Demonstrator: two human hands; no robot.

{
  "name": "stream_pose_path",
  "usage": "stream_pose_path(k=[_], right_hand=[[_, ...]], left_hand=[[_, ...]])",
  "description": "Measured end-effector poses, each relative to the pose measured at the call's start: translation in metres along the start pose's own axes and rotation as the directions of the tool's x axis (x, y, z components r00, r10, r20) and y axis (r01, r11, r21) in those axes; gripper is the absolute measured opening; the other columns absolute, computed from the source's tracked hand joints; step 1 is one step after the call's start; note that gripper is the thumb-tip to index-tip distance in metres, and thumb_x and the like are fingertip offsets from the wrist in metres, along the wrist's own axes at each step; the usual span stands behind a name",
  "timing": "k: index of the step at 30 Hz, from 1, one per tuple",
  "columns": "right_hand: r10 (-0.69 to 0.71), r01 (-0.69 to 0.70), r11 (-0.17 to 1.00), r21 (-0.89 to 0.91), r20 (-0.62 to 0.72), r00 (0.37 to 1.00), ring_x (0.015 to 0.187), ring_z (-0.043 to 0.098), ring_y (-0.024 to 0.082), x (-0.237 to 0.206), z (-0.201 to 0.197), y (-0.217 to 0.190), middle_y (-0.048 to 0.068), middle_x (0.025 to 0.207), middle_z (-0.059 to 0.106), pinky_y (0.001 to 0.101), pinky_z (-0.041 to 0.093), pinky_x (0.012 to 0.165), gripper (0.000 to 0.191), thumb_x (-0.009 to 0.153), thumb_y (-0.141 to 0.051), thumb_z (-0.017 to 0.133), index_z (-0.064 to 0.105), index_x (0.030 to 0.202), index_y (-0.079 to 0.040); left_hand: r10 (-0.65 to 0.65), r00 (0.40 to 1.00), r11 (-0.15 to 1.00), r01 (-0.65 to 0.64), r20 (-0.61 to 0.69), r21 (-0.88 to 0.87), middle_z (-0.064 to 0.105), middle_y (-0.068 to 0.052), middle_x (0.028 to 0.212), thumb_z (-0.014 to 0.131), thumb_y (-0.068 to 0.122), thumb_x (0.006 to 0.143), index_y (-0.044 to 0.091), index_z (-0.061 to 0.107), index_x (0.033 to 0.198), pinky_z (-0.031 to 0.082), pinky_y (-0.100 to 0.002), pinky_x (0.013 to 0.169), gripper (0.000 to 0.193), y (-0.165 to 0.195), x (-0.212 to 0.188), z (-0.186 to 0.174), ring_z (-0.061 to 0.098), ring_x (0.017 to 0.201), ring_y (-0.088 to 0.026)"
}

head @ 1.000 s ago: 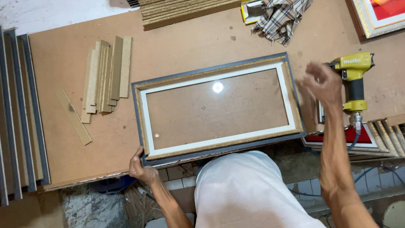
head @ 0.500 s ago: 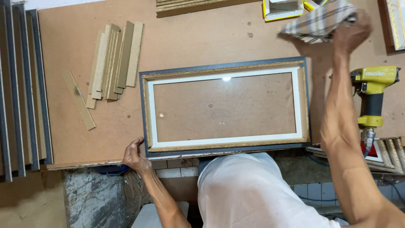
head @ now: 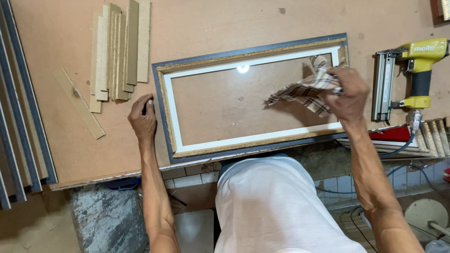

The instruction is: The person assembles a picture frame by attaching a dark border to a board using a pneumatic nail gun, then places a decorative frame and glass on top, wipes the glass with a cloth, and positions a red board with a decorative sword inside the frame.

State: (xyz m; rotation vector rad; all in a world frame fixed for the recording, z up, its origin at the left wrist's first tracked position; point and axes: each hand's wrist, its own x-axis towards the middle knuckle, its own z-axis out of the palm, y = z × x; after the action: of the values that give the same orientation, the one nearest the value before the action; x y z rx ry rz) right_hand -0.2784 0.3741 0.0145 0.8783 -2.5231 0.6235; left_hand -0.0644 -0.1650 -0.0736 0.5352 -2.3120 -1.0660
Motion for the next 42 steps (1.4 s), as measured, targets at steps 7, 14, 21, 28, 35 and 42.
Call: stream_pose_path(k=[7,14,21,28,35,42], right_hand=[[0.212,-0.227,0.974,-0.025,0.469,0.858,0.155,0.019,0.047,-0.023,0.073,-0.002,0.030,0.168,0.026,0.0616,0.017,0.125,0.068,0.084,-0.040,0.080,0.058,0.133,0.001],[-0.216,0.206,0.975,0.082,0.564,0.797,0.161,0.014,0.038,0.012,0.126,-0.068,0.027,0.171,0.017,0.0491,0.006,0.134,0.089,0.093,-0.042,0.054,0.023,0.161,0.007],[-0.487,0.325,0.873,0.363,0.646,0.588,0.154,0.013,0.037,0.017,0.193,-0.213,0.027,0.164,0.016,0.0510,0.006,0.127,0.100,0.084,-0.051,0.060,0.017,0.156,0.004],[-0.088,0.114,0.993,-0.007,0.588,0.804,0.157,0.009,0.041,0.007,0.095,-0.100,0.030,0.168,0.005,0.0559,0.007,0.130,0.112,0.091,-0.063,0.057,0.000,0.158,0.006],[0.312,-0.186,0.949,-0.253,0.694,0.649,0.153,0.002,0.051,-0.014,0.157,-0.195,0.042,0.159,0.001,0.0567,0.001,0.125,0.115,0.092,-0.074,0.044,0.010,0.152,0.018],[0.716,-0.520,0.695,-0.497,0.542,0.440,0.146,0.013,0.059,-0.031,0.066,-0.139,0.051,0.150,0.015,0.0655,0.006,0.120,0.109,0.096,-0.073,0.038,0.020,0.150,0.020]], left_hand=[[0.221,0.961,0.931,-0.258,0.166,0.259,0.069,-0.014,0.133,0.068,0.007,0.102,0.004,0.066,0.133,0.040,-0.048,0.115,0.031,-0.001,0.005,0.012,0.056,0.133,-0.035],[0.213,0.958,0.879,-0.273,0.190,0.391,0.068,-0.016,0.136,0.063,0.007,0.104,0.005,0.064,0.136,0.038,-0.051,0.118,0.032,-0.006,0.002,0.018,0.056,0.136,-0.033],[0.222,0.952,0.878,-0.289,0.210,0.382,0.067,-0.015,0.137,0.061,0.006,0.104,0.003,0.065,0.136,0.037,-0.052,0.120,0.033,-0.009,0.000,0.018,0.055,0.136,-0.034],[0.228,0.948,0.881,-0.298,0.223,0.368,0.064,-0.016,0.138,0.060,0.007,0.104,0.003,0.063,0.139,0.035,-0.052,0.120,0.035,-0.009,-0.001,0.014,0.054,0.137,-0.034],[0.210,0.949,0.889,-0.286,0.235,0.358,0.064,-0.018,0.137,0.059,0.008,0.105,0.002,0.064,0.137,0.036,-0.053,0.119,0.032,-0.008,-0.003,0.015,0.055,0.134,-0.035],[0.242,0.938,0.889,-0.316,0.247,0.331,0.066,-0.018,0.137,0.056,0.009,0.109,0.000,0.064,0.136,0.037,-0.054,0.119,0.030,0.009,-0.007,0.009,0.056,0.135,-0.038]])
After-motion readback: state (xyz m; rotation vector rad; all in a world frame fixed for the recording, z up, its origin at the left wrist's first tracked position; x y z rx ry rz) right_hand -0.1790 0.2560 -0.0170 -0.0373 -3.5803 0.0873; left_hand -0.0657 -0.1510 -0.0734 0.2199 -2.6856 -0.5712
